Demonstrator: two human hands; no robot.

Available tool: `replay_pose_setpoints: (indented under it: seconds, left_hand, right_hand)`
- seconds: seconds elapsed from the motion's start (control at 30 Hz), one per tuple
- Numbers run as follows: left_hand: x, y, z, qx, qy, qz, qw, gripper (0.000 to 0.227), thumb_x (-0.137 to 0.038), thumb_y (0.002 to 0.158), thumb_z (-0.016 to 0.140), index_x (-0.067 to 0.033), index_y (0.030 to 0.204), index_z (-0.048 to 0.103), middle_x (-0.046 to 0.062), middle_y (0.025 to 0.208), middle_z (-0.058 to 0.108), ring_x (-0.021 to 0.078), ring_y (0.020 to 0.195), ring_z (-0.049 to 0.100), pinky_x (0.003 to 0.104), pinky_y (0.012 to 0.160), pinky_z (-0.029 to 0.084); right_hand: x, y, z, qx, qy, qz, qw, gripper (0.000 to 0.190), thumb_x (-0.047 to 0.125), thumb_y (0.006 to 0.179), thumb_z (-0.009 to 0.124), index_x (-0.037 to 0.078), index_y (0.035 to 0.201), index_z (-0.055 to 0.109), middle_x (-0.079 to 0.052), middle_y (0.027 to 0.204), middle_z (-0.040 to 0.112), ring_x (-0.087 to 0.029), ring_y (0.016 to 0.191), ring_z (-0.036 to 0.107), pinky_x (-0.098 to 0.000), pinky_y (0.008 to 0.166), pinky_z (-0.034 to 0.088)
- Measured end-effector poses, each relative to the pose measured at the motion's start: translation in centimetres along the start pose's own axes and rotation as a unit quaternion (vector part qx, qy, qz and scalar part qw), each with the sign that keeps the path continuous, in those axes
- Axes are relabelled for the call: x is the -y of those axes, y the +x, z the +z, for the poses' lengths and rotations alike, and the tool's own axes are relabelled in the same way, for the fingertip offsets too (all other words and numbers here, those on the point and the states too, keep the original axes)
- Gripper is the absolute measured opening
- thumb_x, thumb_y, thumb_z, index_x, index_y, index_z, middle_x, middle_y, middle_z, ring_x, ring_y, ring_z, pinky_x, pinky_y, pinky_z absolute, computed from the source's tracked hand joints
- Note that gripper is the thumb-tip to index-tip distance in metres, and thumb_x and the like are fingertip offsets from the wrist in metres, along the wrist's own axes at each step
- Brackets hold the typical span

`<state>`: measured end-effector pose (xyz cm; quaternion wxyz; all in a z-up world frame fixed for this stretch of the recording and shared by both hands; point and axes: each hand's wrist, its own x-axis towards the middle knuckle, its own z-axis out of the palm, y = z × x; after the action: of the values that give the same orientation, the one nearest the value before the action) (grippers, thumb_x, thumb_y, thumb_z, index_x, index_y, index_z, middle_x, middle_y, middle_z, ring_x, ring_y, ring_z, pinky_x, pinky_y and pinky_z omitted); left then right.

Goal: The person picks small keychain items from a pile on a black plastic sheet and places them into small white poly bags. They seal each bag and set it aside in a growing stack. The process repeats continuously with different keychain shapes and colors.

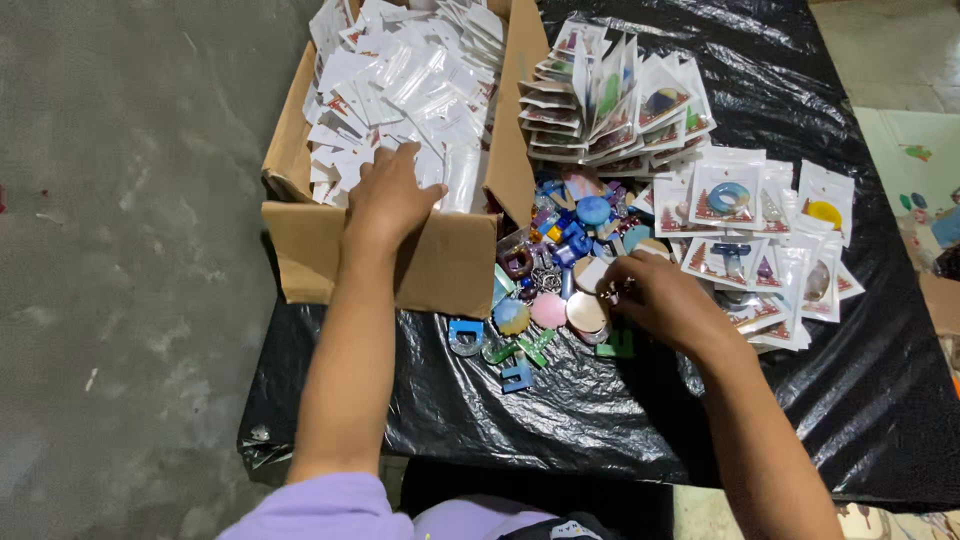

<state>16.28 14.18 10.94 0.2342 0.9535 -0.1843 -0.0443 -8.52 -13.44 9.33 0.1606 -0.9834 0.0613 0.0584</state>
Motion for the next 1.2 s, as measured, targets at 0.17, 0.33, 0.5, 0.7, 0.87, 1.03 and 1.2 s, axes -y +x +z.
replay_pose_setpoints:
  seconds: [0.17,0.33,0.5,0.7,0.87,1.03,1.2]
  left_hand:
    - [-1.1,2.2,-1.6,0.076,0.027,-0.024,0.996,0.086,-0.039,0.077,0.082,-0.0096,0.149,0.046,0.024,0.14,0.045,0.0501,0.13,0.041,0.07,0.095,0.041]
    - [0.9,5.0,-1.1,0.101,0.046,-0.057,0.992,0.094,-0.035,0.069,0.089,-0.013,0.15,0.047,0.026,0.147,0.034,0.0536,0.136,0.033,0.072,0.1,0.04]
    - [5.7,7.7,2.0,-0.063,0.042,-0.067,0.995,0.046,-0.021,0.074,0.082,-0.0123,0.116,0.063,0.015,0.121,0.045,0.0434,0.117,0.048,0.067,0.083,0.052]
    - [3.2,4.5,-0.4,-0.1,-0.014,-0.048,0.994,0.032,-0.013,0.086,0.076,-0.0041,0.115,0.066,0.017,0.101,0.067,0.0443,0.102,0.067,0.062,0.081,0.054]
    - [2.0,3.0,-1.8,-0.172,-0.077,-0.041,0.981,0.023,-0.017,0.084,0.08,-0.0077,0.104,0.071,0.014,0.093,0.071,0.0425,0.095,0.07,0.059,0.078,0.055]
    - [1.6,2.3,-2.4,-0.208,-0.128,-0.005,0.97,0.025,-0.014,0.08,0.083,-0.0049,0.101,0.072,0.013,0.082,0.069,0.0376,0.087,0.07,0.053,0.075,0.054]
    - [0.9,2.1,-2.6,-0.26,-0.137,0.033,0.955,0.012,-0.013,0.085,0.079,-0.0069,0.095,0.075,0.016,0.08,0.072,0.0432,0.085,0.069,0.055,0.072,0.053]
  right_hand:
    - [0.3,-0.9,-0.7,-0.051,0.175,0.018,0.983,0.038,0.008,0.079,0.073,0.014,0.116,0.063,-0.015,0.103,0.069,-0.04,0.097,0.07,-0.0513,0.082,0.056]
    - [-2.4,-0.6,-0.2,-0.112,0.409,0.02,0.905,0.046,-0.004,0.082,0.066,0.007,0.127,0.064,-0.016,0.093,0.074,-0.025,0.084,0.071,-0.038,0.076,0.057]
    - [-3.7,-1.3,-0.7,-0.239,0.472,-0.027,0.848,0.041,-0.014,0.088,0.062,-0.002,0.127,0.06,-0.019,0.096,0.07,-0.024,0.085,0.067,-0.0329,0.072,0.057]
    - [-1.3,-1.4,-1.2,-0.225,0.315,0.02,0.922,0.03,0.001,0.087,0.073,0.01,0.116,0.073,-0.015,0.103,0.073,-0.03,0.101,0.07,-0.0369,0.081,0.058]
    - [-1.7,-1.3,-0.2,-0.271,0.255,-0.021,0.928,0.021,0.005,0.089,0.072,0.01,0.109,0.075,-0.011,0.096,0.072,-0.026,0.091,0.068,-0.0323,0.071,0.057]
    - [-2.0,-1.1,0.2,-0.31,0.231,-0.059,0.92,0.015,0.005,0.091,0.071,0.011,0.105,0.075,-0.01,0.087,0.07,-0.027,0.087,0.066,-0.0334,0.068,0.055]
    - [-2.1,-1.2,0.2,-0.337,0.219,-0.075,0.912,0.014,0.005,0.09,0.07,0.012,0.101,0.075,-0.008,0.082,0.07,-0.027,0.084,0.065,-0.0341,0.068,0.055]
